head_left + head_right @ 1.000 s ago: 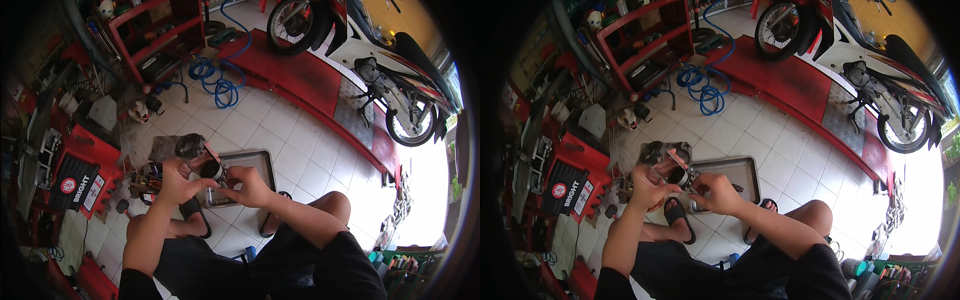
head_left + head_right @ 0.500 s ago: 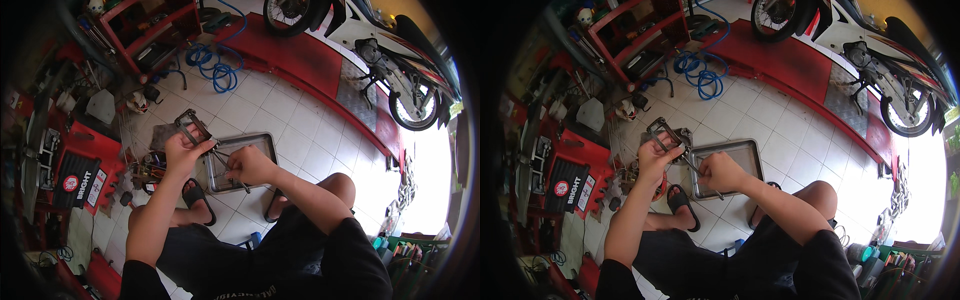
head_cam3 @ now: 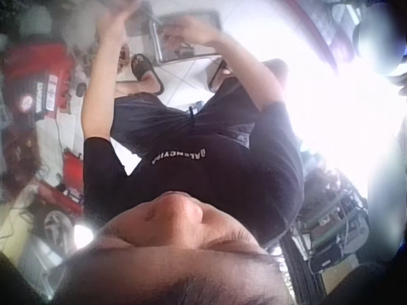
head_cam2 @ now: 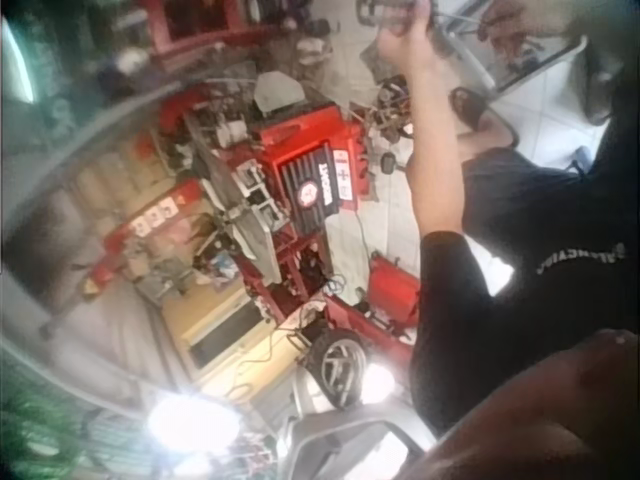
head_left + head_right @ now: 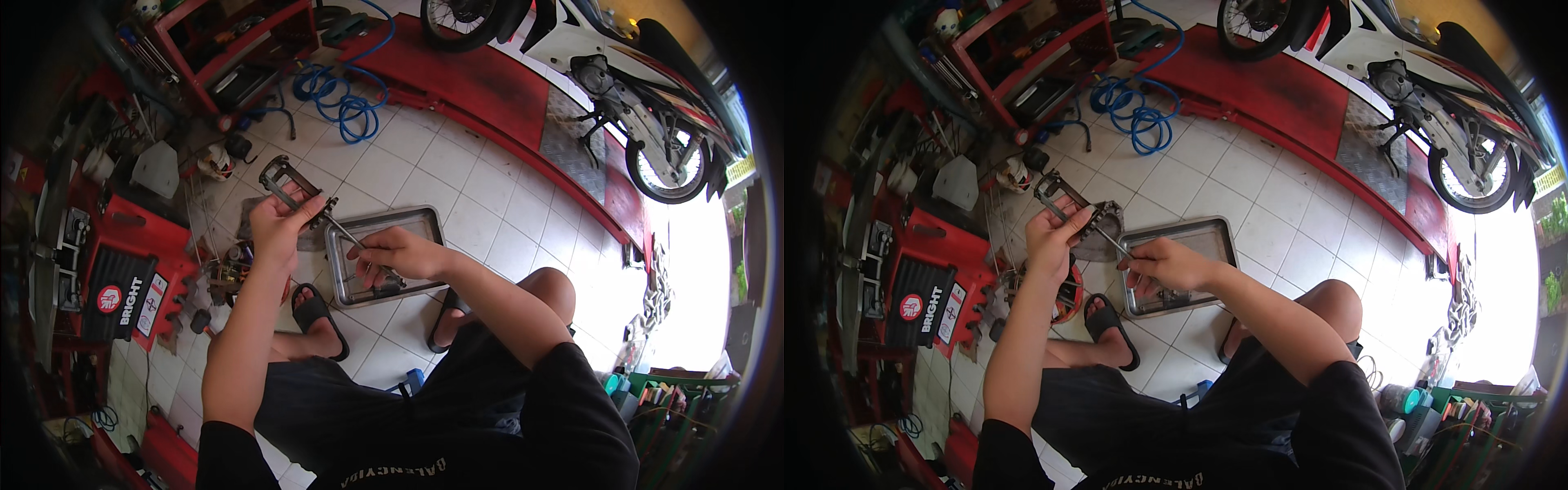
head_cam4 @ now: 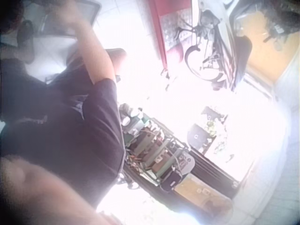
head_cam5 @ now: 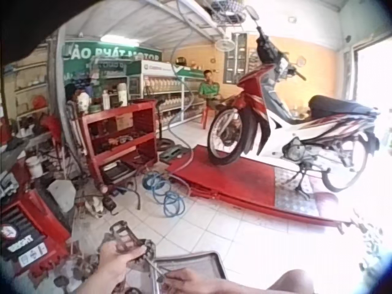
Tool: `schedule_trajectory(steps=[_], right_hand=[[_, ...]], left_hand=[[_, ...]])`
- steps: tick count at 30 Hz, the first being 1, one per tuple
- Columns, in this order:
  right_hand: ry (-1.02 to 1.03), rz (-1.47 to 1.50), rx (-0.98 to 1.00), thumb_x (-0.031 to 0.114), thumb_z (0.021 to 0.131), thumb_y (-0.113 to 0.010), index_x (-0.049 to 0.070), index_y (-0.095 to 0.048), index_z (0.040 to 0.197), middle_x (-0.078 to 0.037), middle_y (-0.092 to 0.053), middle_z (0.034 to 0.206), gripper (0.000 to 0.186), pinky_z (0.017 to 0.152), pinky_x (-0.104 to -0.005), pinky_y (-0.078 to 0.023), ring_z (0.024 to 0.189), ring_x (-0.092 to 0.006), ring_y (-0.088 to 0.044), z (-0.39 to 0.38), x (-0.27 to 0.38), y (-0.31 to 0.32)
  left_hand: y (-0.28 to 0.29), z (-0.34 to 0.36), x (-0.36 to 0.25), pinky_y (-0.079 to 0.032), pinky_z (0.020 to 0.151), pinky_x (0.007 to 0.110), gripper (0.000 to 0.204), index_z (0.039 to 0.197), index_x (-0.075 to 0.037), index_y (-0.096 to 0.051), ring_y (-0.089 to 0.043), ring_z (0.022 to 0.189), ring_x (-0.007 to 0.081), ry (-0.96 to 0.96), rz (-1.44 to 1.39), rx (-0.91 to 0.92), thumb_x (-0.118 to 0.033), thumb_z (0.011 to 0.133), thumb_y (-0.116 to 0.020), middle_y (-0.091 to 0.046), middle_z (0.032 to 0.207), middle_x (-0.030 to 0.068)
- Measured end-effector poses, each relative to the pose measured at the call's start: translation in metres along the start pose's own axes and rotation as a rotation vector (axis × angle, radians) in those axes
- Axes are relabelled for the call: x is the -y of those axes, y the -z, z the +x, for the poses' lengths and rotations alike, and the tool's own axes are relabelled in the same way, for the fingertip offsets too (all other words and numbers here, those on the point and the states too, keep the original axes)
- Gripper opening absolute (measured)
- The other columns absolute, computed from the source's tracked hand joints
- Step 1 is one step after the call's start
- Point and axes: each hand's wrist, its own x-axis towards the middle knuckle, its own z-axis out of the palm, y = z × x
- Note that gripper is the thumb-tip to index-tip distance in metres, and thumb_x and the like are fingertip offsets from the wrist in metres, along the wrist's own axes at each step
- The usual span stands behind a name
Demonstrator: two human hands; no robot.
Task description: The person disassembles a motorcycle starter motor on a metal tray, removing screws and internal components. They then use a screwdriver to work on a cylindrical metal part, likely a solenoid, before placing the tools back on the tray.
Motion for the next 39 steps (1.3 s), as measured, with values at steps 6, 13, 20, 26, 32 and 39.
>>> schedule_trajectory(steps=[6, 13, 20, 26, 32, 39], right_hand=[[-0.039, -0.676, -0.215, 0.022, 0.079, -0.082, -0.001, -0.072, 0.089, -0.013, -0.070, 0.075, 0.027, 0.066, -0.0354, -0.054, 0.073, -0.0245, -0.071, -0.001, 0.014, -0.006], [0.032, -0.757, -0.412, 0.029, 0.073, -0.085, 0.003, -0.073, 0.080, -0.015, -0.072, 0.073, 0.029, 0.066, -0.0372, -0.054, 0.071, -0.0284, -0.070, 0.006, -0.010, 0.007], [-0.625, -0.832, -0.303, 0.025, 0.089, -0.065, 0.011, -0.074, 0.111, -0.014, -0.075, 0.097, 0.028, 0.083, -0.0386, -0.058, 0.094, -0.0254, -0.073, 0.056, -0.182, 0.061], [-0.746, -1.020, -0.456, 0.011, 0.090, -0.056, 0.005, -0.069, 0.120, -0.018, -0.070, 0.119, 0.033, 0.090, -0.0436, -0.057, 0.111, -0.0333, -0.069, 0.071, -0.285, 0.055], [-0.652, -1.035, -0.375, 0.006, 0.084, -0.059, 0.008, -0.071, 0.116, -0.021, -0.068, 0.121, 0.034, 0.094, -0.0438, -0.056, 0.113, -0.0371, -0.066, 0.106, -0.298, 0.053], [-0.485, -1.019, -0.303, 0.007, 0.083, -0.060, 0.015, -0.071, 0.120, -0.016, -0.070, 0.120, 0.040, 0.097, -0.0412, -0.053, 0.115, -0.0343, -0.065, 0.116, -0.305, 0.066]], left_hand=[[0.003, -0.004, 0.010, -0.053, 0.085, 0.026, 0.052, 0.125, 0.006, -0.060, -0.067, 0.096, 0.0133, -0.126, 0.062, 0.070, -0.002, 0.079, -0.083, -0.071, 0.110, 0.0079], [0.014, 0.008, -0.001, -0.055, 0.082, 0.028, 0.047, 0.123, 0.004, -0.061, -0.067, 0.091, 0.0134, -0.078, -0.028, -0.088, -0.012, 0.084, -0.082, -0.070, 0.106, 0.0068], [0.052, 0.020, -0.005, -0.059, 0.093, 0.047, 0.018, 0.104, 0.000, -0.064, -0.070, 0.098, 0.0260, 0.136, -0.473, 0.018, -0.014, 0.094, -0.070, -0.070, 0.103, 0.0117], [0.044, 0.017, -0.002, -0.058, 0.094, 0.048, 0.021, 0.107, 0.001, -0.065, -0.070, 0.099, 0.0267, 0.166, -0.527, 0.048, -0.017, 0.096, -0.067, -0.070, 0.105, 0.0121], [0.051, 0.018, -0.008, -0.056, 0.098, 0.049, 0.028, 0.114, 0.004, -0.064, -0.068, 0.104, 0.0286, 0.184, -0.578, 0.068, -0.019, 0.098, -0.064, -0.069, 0.110, 0.0140], [0.046, 0.026, -0.008, -0.053, 0.104, 0.049, 0.037, 0.126, 0.005, -0.058, -0.063, 0.116, 0.0305, 0.179, -0.601, 0.205, -0.020, 0.100, -0.061, -0.064, 0.123, 0.0172]])
